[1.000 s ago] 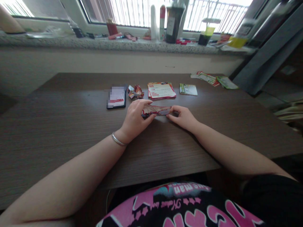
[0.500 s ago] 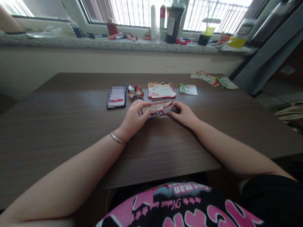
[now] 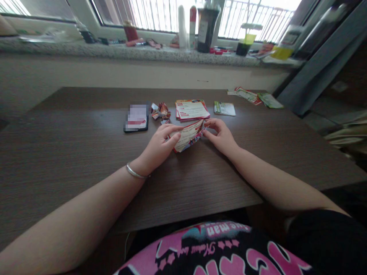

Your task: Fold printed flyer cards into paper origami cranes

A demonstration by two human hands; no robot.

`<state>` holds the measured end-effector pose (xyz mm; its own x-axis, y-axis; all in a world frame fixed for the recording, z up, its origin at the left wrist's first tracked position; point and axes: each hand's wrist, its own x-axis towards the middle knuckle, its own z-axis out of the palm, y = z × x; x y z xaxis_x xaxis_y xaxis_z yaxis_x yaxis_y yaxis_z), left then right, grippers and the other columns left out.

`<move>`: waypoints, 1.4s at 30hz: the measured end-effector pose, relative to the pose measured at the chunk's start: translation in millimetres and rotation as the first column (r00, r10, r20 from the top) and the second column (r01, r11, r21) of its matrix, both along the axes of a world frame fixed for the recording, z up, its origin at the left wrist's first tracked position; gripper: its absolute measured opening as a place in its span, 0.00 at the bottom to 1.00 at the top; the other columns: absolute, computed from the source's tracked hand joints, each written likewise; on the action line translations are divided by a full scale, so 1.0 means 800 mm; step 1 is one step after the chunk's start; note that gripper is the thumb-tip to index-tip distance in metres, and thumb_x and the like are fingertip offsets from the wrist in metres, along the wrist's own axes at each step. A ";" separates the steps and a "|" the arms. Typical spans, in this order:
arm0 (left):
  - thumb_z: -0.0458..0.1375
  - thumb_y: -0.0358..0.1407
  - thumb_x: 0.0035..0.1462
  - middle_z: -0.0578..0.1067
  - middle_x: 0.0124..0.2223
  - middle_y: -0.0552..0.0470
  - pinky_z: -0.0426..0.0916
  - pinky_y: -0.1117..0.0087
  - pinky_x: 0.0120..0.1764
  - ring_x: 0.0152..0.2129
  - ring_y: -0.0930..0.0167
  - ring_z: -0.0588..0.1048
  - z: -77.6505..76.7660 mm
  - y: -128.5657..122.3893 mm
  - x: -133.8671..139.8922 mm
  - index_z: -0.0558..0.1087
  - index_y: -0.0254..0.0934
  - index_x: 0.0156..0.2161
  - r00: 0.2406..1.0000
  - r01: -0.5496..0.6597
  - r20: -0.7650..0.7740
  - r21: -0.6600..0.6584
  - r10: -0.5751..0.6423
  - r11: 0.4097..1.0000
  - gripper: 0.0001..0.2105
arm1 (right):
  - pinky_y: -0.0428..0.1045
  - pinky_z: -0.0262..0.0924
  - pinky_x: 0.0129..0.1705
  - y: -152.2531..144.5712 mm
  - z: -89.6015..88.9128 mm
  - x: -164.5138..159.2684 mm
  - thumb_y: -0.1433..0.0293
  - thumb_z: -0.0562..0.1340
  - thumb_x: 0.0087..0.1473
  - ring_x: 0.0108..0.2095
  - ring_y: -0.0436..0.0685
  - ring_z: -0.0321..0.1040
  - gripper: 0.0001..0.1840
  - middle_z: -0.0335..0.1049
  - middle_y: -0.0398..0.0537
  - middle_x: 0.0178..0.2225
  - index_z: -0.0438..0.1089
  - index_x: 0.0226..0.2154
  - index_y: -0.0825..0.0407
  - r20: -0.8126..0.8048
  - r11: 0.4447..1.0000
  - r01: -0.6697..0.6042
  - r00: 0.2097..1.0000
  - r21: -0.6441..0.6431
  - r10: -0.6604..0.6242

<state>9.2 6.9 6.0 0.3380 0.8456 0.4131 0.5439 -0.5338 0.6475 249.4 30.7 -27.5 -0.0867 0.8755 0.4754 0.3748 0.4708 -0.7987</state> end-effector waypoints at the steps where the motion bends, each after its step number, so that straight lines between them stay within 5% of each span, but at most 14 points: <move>1: 0.50 0.40 0.61 0.74 0.47 0.48 0.66 0.58 0.54 0.46 0.65 0.71 0.000 0.000 0.000 0.74 0.36 0.48 1.000 -0.005 0.003 -0.030 0.005 1.000 0.16 | 0.58 0.68 0.50 0.002 -0.001 0.001 0.63 0.66 0.48 0.47 0.58 0.67 0.15 0.67 0.51 0.45 0.67 0.39 0.49 -0.012 1.000 0.004 1.000 0.018 -0.004; 5: 0.55 0.38 0.58 0.75 0.44 0.48 0.70 0.65 0.43 0.36 0.70 0.73 0.000 0.001 0.001 0.75 0.36 0.45 0.997 -0.069 0.023 -0.124 0.073 0.990 0.12 | 0.59 0.62 0.57 0.007 -0.003 0.003 0.65 0.66 0.47 0.50 0.58 0.65 0.14 0.67 0.50 0.45 0.67 0.38 0.49 -0.079 0.999 -0.031 0.996 -0.025 0.029; 11: 0.59 0.37 0.55 0.74 0.34 0.53 0.68 0.72 0.32 0.28 0.74 0.71 -0.005 0.003 0.005 0.70 0.35 0.36 0.992 -0.088 0.077 -0.196 0.105 0.977 0.07 | 0.58 0.68 0.49 0.002 0.001 0.000 0.62 0.66 0.46 0.45 0.57 0.70 0.20 0.67 0.50 0.47 0.63 0.41 0.48 -0.203 0.947 -0.166 0.973 -0.275 0.111; 21: 0.58 0.38 0.56 0.74 0.34 0.53 0.67 0.70 0.32 0.29 0.72 0.71 -0.012 0.006 0.002 0.74 0.38 0.45 0.995 -0.099 0.011 -0.131 0.101 0.986 0.12 | 0.56 0.68 0.49 0.005 0.006 0.008 0.63 0.69 0.45 0.40 0.54 0.73 0.27 0.69 0.49 0.48 0.60 0.47 0.47 -0.201 0.884 -0.341 0.936 -0.320 0.289; 31: 0.58 0.40 0.55 0.76 0.35 0.51 0.66 0.69 0.34 0.30 0.70 0.72 -0.009 0.005 0.004 0.74 0.35 0.37 0.988 -0.152 0.003 -0.177 0.155 0.972 0.10 | 0.51 0.69 0.40 -0.002 0.014 0.006 0.64 0.70 0.44 0.33 0.52 0.72 0.17 0.75 0.46 0.36 0.66 0.35 0.50 -0.195 0.823 -0.372 0.928 -0.429 0.318; 37: 0.59 0.39 0.55 0.76 0.34 0.52 0.66 0.69 0.35 0.30 0.70 0.72 -0.010 0.008 -0.004 0.74 0.37 0.36 0.982 -0.186 -0.055 -0.136 0.180 0.973 0.08 | 0.53 0.69 0.42 -0.005 0.011 0.002 0.64 0.69 0.47 0.35 0.53 0.72 0.13 0.75 0.46 0.38 0.71 0.35 0.49 -0.124 0.842 -0.349 0.937 -0.412 0.328; 42: 0.55 0.32 0.55 0.73 0.39 0.50 0.68 0.67 0.38 0.35 0.69 0.72 -0.008 0.010 -0.008 0.74 0.38 0.40 0.965 -0.199 -0.166 0.043 0.203 0.979 0.08 | 0.57 0.64 0.52 -0.002 0.008 -0.002 0.65 0.69 0.44 0.46 0.58 0.71 0.11 0.74 0.52 0.43 0.72 0.32 0.52 -0.042 0.879 -0.318 0.945 -0.355 0.324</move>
